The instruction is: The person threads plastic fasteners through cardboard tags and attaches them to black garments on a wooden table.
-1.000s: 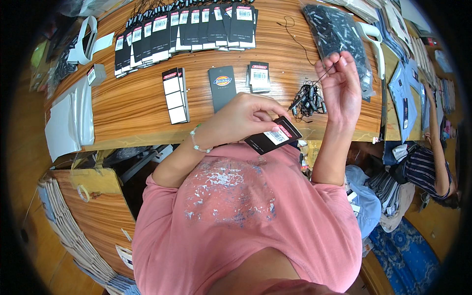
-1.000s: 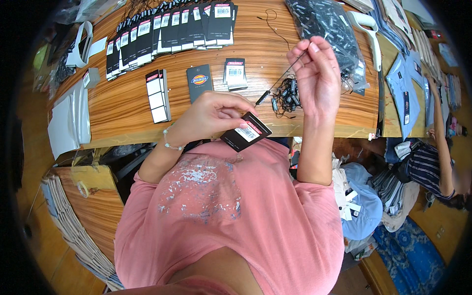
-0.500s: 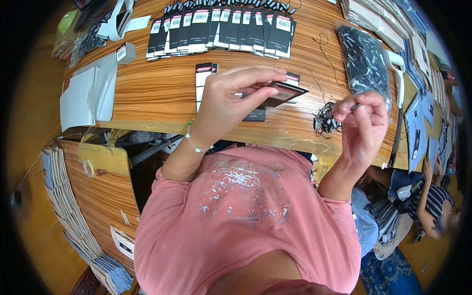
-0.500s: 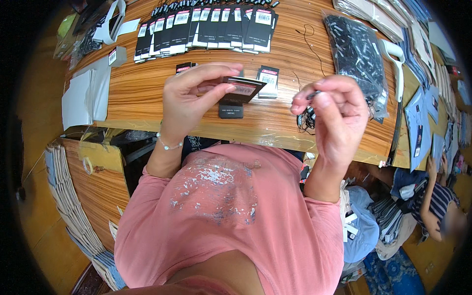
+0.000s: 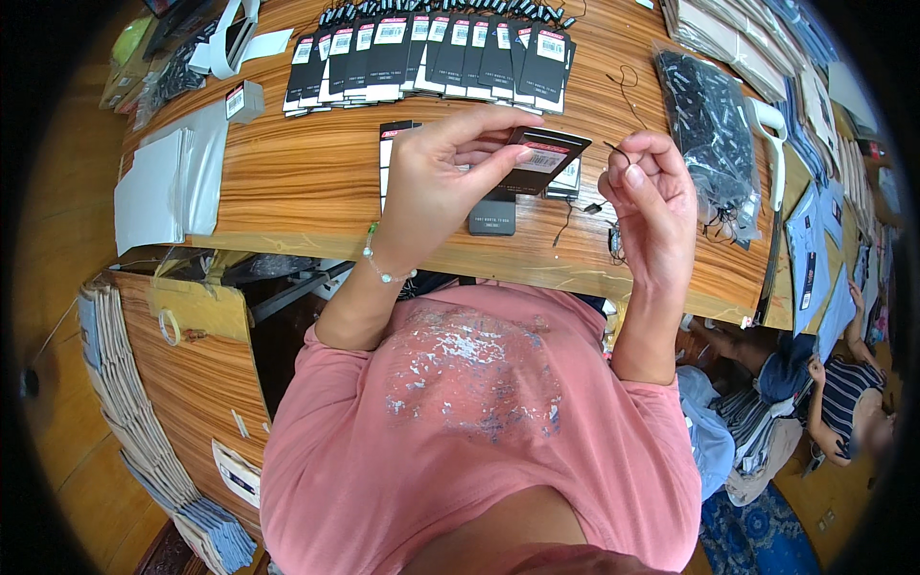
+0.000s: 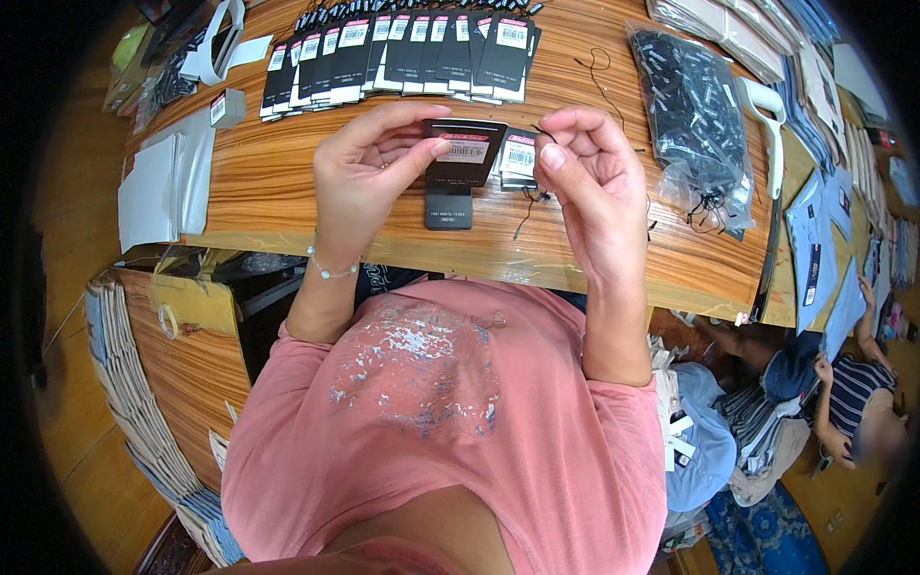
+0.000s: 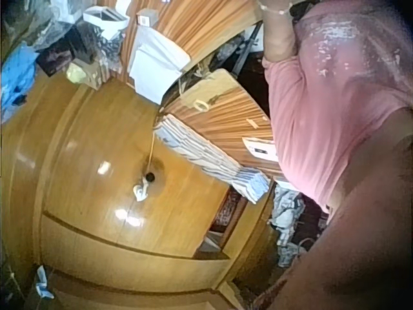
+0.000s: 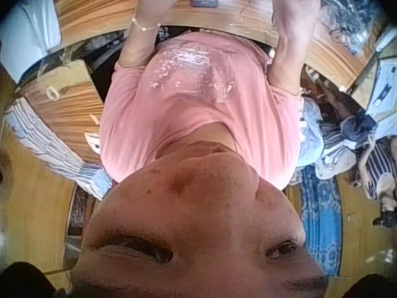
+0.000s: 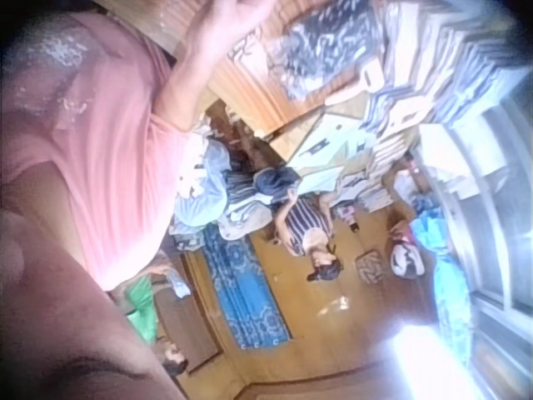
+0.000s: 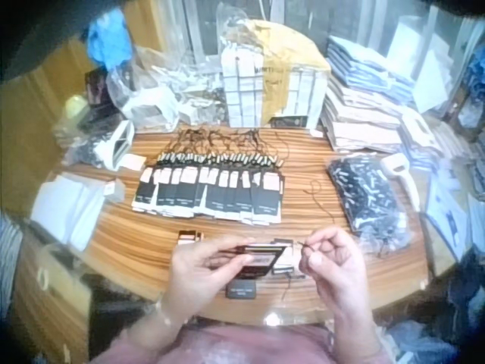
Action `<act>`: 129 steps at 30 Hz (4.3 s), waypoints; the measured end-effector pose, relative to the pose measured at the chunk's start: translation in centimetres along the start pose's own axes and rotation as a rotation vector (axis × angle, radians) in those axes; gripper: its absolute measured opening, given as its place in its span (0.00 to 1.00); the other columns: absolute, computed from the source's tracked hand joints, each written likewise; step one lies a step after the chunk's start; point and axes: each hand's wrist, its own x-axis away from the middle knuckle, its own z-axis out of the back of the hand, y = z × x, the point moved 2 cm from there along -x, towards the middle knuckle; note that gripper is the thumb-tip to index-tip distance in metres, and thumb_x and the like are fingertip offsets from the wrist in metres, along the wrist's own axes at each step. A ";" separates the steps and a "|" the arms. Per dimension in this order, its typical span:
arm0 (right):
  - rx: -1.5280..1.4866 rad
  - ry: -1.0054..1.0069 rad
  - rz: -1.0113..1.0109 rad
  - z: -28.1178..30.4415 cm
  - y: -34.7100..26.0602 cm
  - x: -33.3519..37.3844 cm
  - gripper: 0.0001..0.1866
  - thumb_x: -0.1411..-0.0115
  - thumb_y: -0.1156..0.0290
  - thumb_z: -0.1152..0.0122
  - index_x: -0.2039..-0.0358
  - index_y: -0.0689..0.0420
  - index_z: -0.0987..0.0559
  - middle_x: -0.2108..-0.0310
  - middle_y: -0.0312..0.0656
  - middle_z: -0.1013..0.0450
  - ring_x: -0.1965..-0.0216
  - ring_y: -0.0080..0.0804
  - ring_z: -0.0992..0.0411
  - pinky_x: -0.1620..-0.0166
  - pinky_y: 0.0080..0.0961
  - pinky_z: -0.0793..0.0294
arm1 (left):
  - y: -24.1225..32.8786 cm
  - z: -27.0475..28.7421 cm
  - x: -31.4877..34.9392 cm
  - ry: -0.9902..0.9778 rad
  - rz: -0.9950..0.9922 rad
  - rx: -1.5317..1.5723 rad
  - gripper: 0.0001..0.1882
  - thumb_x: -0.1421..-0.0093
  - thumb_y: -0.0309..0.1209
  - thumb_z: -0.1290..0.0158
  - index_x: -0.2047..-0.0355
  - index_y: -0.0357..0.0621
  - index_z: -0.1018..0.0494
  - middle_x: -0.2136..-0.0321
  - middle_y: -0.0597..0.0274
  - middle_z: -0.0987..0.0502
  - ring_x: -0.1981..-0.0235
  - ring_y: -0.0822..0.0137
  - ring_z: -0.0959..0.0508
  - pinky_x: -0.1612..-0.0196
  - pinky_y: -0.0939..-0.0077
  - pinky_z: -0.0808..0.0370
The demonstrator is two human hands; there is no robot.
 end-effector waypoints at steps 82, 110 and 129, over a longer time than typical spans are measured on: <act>0.147 0.036 0.132 -2.2 3.2 -1.0 0.08 0.49 0.83 0.45 0.67 0.64 0.32 0.75 0.41 0.28 0.75 0.22 0.29 0.69 0.14 0.28 | -0.9 -0.1 0.2 -0.065 -0.256 -0.291 0.11 0.54 0.15 0.48 0.68 0.37 0.25 0.69 0.59 0.26 0.69 0.69 0.24 0.68 0.82 0.27; 0.019 -0.158 0.294 -3.9 1.2 -1.9 0.05 0.43 0.77 0.51 0.66 0.62 0.34 0.74 0.47 0.30 0.75 0.25 0.33 0.70 0.17 0.33 | -4.0 5.0 1.0 -0.209 -0.392 -0.483 0.14 0.56 0.22 0.46 0.66 0.41 0.27 0.64 0.59 0.27 0.58 0.61 0.29 0.55 0.69 0.34; 0.295 -0.174 -0.055 -4.5 2.7 -0.4 0.12 0.46 0.82 0.49 0.60 0.65 0.33 0.73 0.42 0.28 0.72 0.21 0.31 0.67 0.14 0.32 | -5.8 11.3 1.6 0.088 0.286 -0.315 0.16 0.53 0.23 0.43 0.62 0.38 0.31 0.69 0.61 0.26 0.67 0.74 0.27 0.62 0.82 0.30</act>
